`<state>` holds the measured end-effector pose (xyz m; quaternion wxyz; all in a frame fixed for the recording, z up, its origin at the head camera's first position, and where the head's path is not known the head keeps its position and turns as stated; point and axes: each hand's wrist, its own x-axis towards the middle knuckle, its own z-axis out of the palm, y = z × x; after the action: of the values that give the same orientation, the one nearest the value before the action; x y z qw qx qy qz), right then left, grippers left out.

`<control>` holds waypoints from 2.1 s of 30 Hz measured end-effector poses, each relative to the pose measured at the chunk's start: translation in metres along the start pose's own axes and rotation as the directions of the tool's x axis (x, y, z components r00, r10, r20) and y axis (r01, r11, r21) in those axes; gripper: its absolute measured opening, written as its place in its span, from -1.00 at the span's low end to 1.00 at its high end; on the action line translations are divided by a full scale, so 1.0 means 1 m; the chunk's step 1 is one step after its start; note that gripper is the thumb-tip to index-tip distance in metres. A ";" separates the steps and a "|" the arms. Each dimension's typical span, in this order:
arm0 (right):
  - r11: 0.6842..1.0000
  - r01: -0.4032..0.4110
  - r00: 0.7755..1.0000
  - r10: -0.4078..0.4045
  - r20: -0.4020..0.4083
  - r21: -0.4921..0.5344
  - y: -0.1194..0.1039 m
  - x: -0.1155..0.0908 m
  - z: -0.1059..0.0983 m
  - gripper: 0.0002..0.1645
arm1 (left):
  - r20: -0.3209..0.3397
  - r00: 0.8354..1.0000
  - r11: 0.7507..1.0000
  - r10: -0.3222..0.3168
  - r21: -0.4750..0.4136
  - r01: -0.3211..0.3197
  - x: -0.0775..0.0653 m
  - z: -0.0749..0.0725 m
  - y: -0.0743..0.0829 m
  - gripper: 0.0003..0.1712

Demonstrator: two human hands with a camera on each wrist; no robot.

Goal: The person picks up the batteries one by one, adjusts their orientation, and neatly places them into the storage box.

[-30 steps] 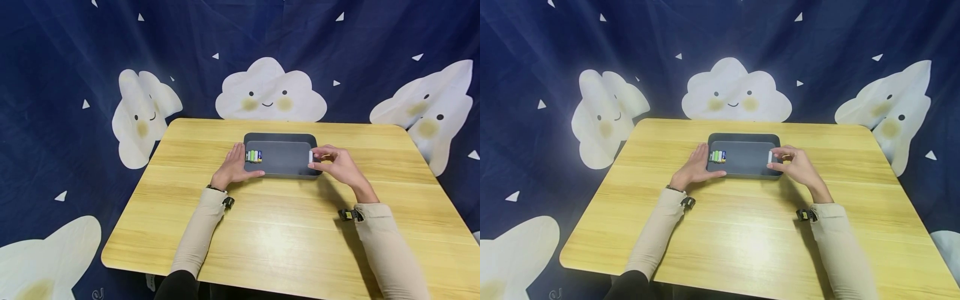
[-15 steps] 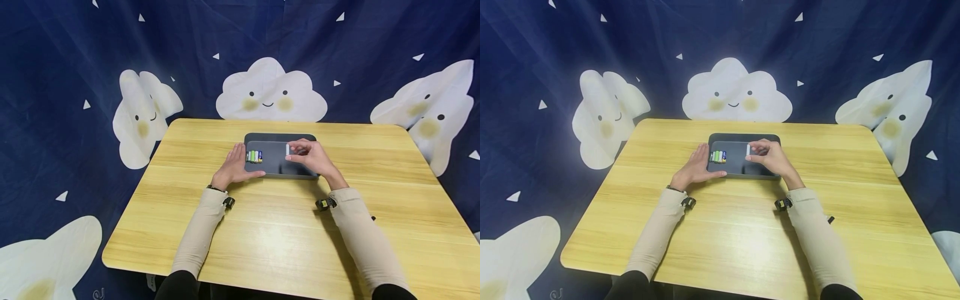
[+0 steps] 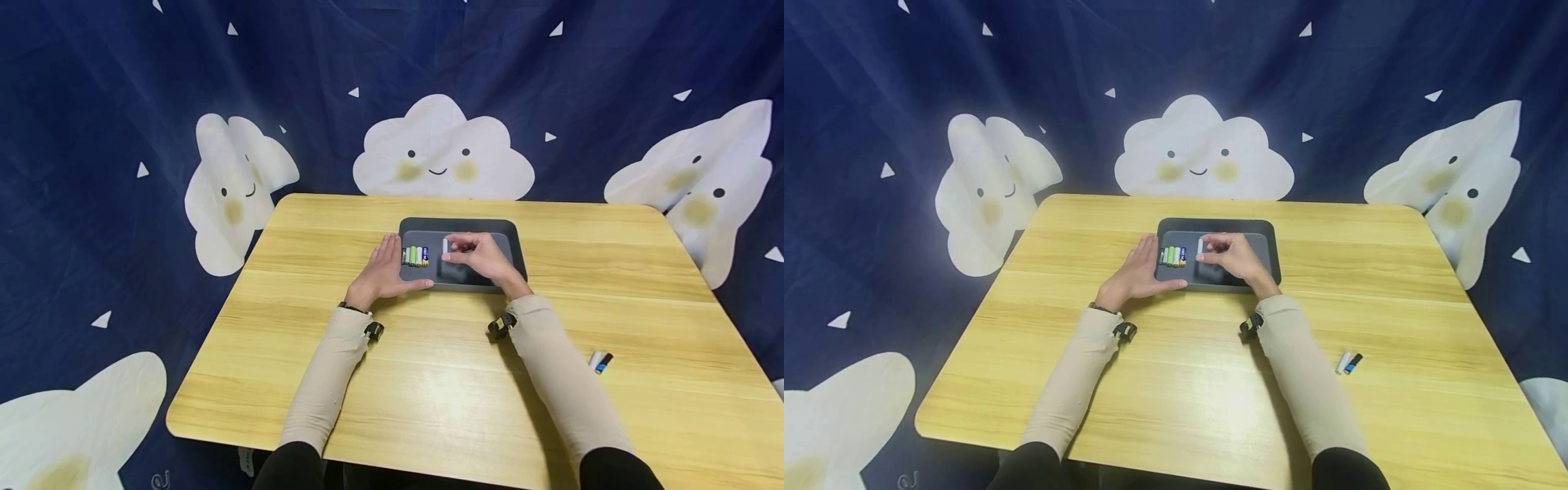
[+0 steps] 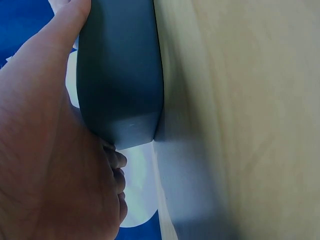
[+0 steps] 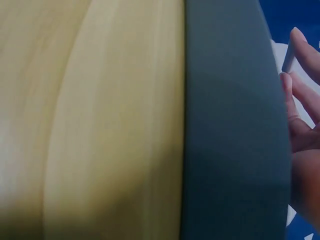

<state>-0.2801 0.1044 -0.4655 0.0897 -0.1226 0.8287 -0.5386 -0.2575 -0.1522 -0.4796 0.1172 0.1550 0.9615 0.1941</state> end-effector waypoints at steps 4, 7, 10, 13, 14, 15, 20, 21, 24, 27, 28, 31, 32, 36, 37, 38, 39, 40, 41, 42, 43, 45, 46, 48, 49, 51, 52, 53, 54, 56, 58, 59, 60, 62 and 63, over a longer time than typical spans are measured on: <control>1.000 -0.008 0.999 0.007 0.032 0.030 0.008 0.009 0.005 -0.37 | -0.002 1.000 1.000 -0.001 0.003 0.001 0.002 0.001 0.000 0.59; 0.999 -0.016 0.999 0.014 0.049 0.052 0.011 0.013 0.009 -0.35 | 0.004 1.000 1.000 -0.002 0.012 0.002 0.003 0.002 -0.001 0.59; 0.996 -0.057 0.996 0.052 0.072 0.069 0.012 0.016 0.013 -0.33 | 0.014 1.000 1.000 -0.001 0.013 0.001 0.004 0.002 -0.001 0.60; 0.989 -0.114 0.990 0.105 0.097 0.091 0.013 0.017 0.016 -0.31 | 0.023 1.000 1.000 -0.005 0.020 0.005 0.005 0.002 -0.002 0.60; 0.986 -0.134 0.987 0.124 0.105 0.097 0.013 0.017 0.017 -0.31 | 0.025 1.000 1.000 -0.007 0.021 0.007 0.006 0.002 -0.002 0.60; 0.983 -0.151 0.984 0.139 0.111 0.104 0.013 0.018 0.018 -0.31 | 0.028 1.000 1.000 -0.010 0.023 0.010 0.006 0.003 -0.002 0.59; 0.965 -0.223 0.967 0.201 0.157 0.141 0.014 0.021 0.022 -0.29 | 0.026 1.000 1.000 -0.013 0.024 0.013 0.006 0.002 -0.002 0.56; 0.960 -0.236 0.963 0.210 0.170 0.152 0.015 0.022 0.023 -0.27 | 0.021 1.000 1.000 -0.009 0.020 0.009 0.005 0.002 -0.001 0.55; 0.951 -0.265 0.952 0.233 0.198 0.157 0.015 0.024 0.023 -0.23 | 0.006 1.000 1.000 -0.001 0.013 0.001 0.003 0.001 -0.001 0.55; 0.954 -0.269 0.949 0.240 0.202 0.130 0.015 0.026 0.024 -0.24 | 0.006 1.000 1.000 -0.003 0.015 0.003 0.004 0.002 -0.001 0.54; 0.958 -0.265 0.950 0.240 0.199 0.113 0.014 0.026 0.024 -0.25 | 0.008 1.000 1.000 -0.003 0.012 0.003 0.004 0.002 -0.001 0.55; 0.964 -0.252 0.955 0.233 0.185 0.083 0.014 0.025 0.025 -0.27 | 0.017 1.000 1.000 -0.001 0.014 0.001 0.006 0.003 -0.002 0.57; 0.966 -0.248 0.956 0.231 0.180 0.077 0.014 0.026 0.026 -0.27 | 0.022 1.000 1.000 -0.002 0.017 0.001 0.006 0.003 -0.003 0.58; 0.965 -0.252 0.958 0.238 0.162 0.074 0.013 0.027 0.028 -0.24 | 0.024 1.000 1.000 -0.002 0.020 0.002 0.006 0.003 -0.003 0.57; 0.964 -0.255 0.957 0.241 0.160 0.073 0.014 0.027 0.029 -0.24 | 0.023 1.000 1.000 -0.002 0.022 0.002 0.007 0.003 -0.003 0.56; 0.964 -0.258 0.957 0.244 0.157 0.072 0.014 0.027 0.030 -0.24 | 0.023 1.000 1.000 -0.003 0.022 0.002 0.007 0.003 -0.003 0.56; 0.963 -0.260 0.957 0.247 0.155 0.071 0.014 0.028 0.030 -0.24 | 0.019 1.000 1.000 0.000 0.020 0.000 0.006 0.003 -0.003 0.56; 0.963 -0.260 0.956 0.247 0.155 0.069 0.014 0.028 0.031 -0.24 | 0.016 1.000 1.000 0.001 0.018 -0.002 0.006 0.003 -0.003 0.55; 0.962 -0.262 0.956 0.249 0.153 0.071 0.014 0.028 0.031 -0.24 | 0.016 1.000 1.000 0.002 0.018 -0.002 0.006 0.003 -0.003 0.55; 0.962 -0.263 0.956 0.250 0.154 0.072 0.014 0.028 0.032 -0.24 | 0.014 1.000 1.000 0.003 0.019 -0.003 0.006 0.003 -0.003 0.55; 0.962 -0.263 0.956 0.249 0.153 0.073 0.014 0.028 0.032 -0.24 | 0.012 1.000 1.000 0.003 0.017 -0.004 0.005 0.003 -0.003 0.54; 0.962 -0.261 0.957 0.248 0.151 0.077 0.014 0.028 0.033 -0.24 | 0.004 1.000 1.000 0.007 0.014 -0.007 0.005 0.003 -0.003 0.54; 0.962 -0.261 0.957 0.248 0.151 0.076 0.013 0.028 0.033 -0.23 | 0.002 1.000 1.000 0.007 0.014 -0.007 0.005 0.003 -0.002 0.54; 0.964 -0.257 0.958 0.245 0.148 0.072 0.013 0.027 0.034 -0.21 | -0.003 1.000 1.000 0.009 0.015 -0.008 0.004 0.003 -0.002 0.54; 0.964 -0.256 0.959 0.244 0.146 0.068 0.013 0.027 0.034 -0.20 | -0.006 1.000 1.000 0.010 0.012 -0.010 0.004 0.003 -0.002 0.54; 0.965 -0.256 0.959 0.246 0.142 0.057 0.013 0.027 0.035 -0.19 | -0.006 1.000 1.000 0.010 0.014 -0.010 0.004 0.003 -0.002 0.54; 0.965 -0.255 0.959 0.246 0.141 0.053 0.012 0.027 0.035 -0.19 | -0.007 1.000 1.000 0.010 0.013 -0.010 0.004 0.003 -0.002 0.54; 0.966 -0.254 0.960 0.245 0.139 0.051 0.012 0.026 0.035 -0.18 | -0.006 1.000 1.000 0.010 0.013 -0.010 0.004 0.003 -0.002 0.54; 0.966 -0.253 0.960 0.245 0.138 0.048 0.012 0.026 0.035 -0.18 | -0.007 1.000 1.000 0.009 0.012 -0.009 0.004 0.003 -0.002 0.54; 0.967 -0.252 0.960 0.244 0.138 0.047 0.012 0.025 0.035 -0.18 | -0.004 1.000 1.000 0.006 0.015 -0.006 0.004 0.003 -0.002 0.54; 0.966 -0.253 0.960 0.244 0.138 0.049 0.012 0.025 0.035 -0.19 | -0.003 1.000 1.000 0.006 0.014 -0.006 0.004 0.003 -0.001 0.55; 0.966 -0.254 0.960 0.245 0.138 0.048 0.011 0.025 0.035 -0.19 | -0.003 1.000 1.000 0.006 0.012 -0.006 0.004 0.003 -0.001 0.55; 0.966 -0.255 0.959 0.246 0.140 0.047 0.011 0.025 0.034 -0.19 | -0.003 1.000 1.000 0.007 0.011 -0.007 0.004 0.003 -0.001 0.55; 0.966 -0.257 0.958 0.249 0.141 0.041 0.011 0.024 0.034 -0.19 | -0.004 1.000 1.000 0.007 0.011 -0.007 0.004 0.003 -0.001 0.55; 0.965 -0.258 0.958 0.250 0.142 0.038 0.010 0.024 0.034 -0.20 | -0.003 1.000 1.000 0.007 0.011 -0.007 0.004 0.003 -0.001 0.55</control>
<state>-0.2948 0.0718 -0.4891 0.2178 -0.0488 0.8141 -0.5361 -0.2602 -0.1507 -0.4834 0.1142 0.1586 0.9623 0.1894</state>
